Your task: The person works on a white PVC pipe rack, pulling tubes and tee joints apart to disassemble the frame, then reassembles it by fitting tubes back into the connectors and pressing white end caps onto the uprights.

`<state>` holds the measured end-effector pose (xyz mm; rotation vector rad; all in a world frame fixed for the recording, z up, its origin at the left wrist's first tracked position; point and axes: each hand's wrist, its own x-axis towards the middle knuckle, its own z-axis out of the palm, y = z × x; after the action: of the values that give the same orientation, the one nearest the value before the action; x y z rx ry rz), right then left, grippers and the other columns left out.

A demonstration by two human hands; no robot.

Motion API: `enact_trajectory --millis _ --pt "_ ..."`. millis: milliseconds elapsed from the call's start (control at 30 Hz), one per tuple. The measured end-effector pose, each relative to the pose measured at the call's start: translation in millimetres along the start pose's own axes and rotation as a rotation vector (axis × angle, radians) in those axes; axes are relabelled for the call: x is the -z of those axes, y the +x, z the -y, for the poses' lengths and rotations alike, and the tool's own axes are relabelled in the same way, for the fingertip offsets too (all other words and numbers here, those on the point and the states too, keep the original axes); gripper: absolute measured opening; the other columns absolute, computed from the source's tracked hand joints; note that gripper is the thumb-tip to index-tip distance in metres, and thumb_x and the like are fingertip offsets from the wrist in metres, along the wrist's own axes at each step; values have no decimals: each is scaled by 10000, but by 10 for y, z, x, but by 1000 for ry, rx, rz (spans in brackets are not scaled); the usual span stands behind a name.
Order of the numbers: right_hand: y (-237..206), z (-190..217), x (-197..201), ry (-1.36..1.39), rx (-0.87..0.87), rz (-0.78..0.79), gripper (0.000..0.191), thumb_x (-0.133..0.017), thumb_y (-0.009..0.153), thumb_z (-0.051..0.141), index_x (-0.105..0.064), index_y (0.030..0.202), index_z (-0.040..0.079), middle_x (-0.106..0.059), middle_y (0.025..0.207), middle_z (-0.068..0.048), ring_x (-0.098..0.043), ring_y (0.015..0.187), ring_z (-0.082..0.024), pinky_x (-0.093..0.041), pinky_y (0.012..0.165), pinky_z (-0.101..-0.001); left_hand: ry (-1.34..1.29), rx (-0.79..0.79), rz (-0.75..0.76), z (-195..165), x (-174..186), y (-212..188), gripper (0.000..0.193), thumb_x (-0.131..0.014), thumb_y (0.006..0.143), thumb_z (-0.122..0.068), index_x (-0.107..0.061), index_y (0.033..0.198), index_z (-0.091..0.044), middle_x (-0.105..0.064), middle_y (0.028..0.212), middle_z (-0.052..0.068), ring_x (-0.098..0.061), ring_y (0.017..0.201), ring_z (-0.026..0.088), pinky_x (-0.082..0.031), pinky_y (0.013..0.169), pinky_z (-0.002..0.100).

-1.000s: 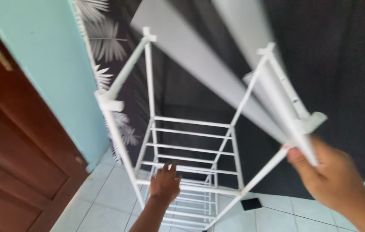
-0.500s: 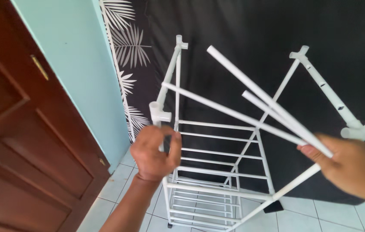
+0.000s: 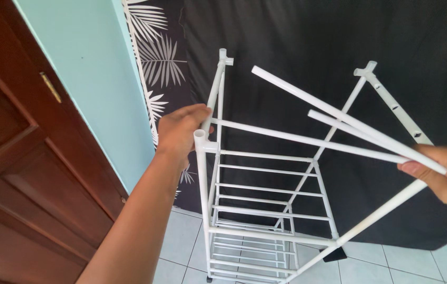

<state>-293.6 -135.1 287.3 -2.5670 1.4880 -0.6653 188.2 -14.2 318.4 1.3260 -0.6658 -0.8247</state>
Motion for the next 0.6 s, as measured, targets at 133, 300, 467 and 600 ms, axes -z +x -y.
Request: enact_trajectory --millis 133,300,467,600 --pt "200 -17 136 -188 -26 92 306 -628 1033 304 -825 1144 98 -707 811 -63 -701 734 -167 -597 695 -301 32 -39 10 -39 -37 42 332 -805 777 -135 -775 1065 26 -778 874 119 -737 718 157 -592 667 297" --pt "617 37 251 -265 -56 183 330 -623 962 379 -814 1109 153 -777 797 -10 -745 701 -128 -608 671 -277 163 40 -40 -153 -13 141 217 -782 793 -98 -794 966 31 -775 816 140 -756 698 193 -601 662 317" --pt "991 71 223 -141 -188 410 275 -640 1018 348 -761 1015 101 -645 759 -64 -596 659 -179 -529 640 -315 154 57 -53 -179 -29 181 207 -782 799 -70 -766 947 74 -767 829 166 -773 700 232 -616 653 347" --pt "1212 191 212 -1 -252 570 291 -650 1012 335 -686 933 57 -528 651 -63 -492 555 -174 -430 575 -330 124 60 -70 -202 7 237 203 -765 794 -39 -742 930 110 -760 825 194 -775 698 265 -626 620 405"
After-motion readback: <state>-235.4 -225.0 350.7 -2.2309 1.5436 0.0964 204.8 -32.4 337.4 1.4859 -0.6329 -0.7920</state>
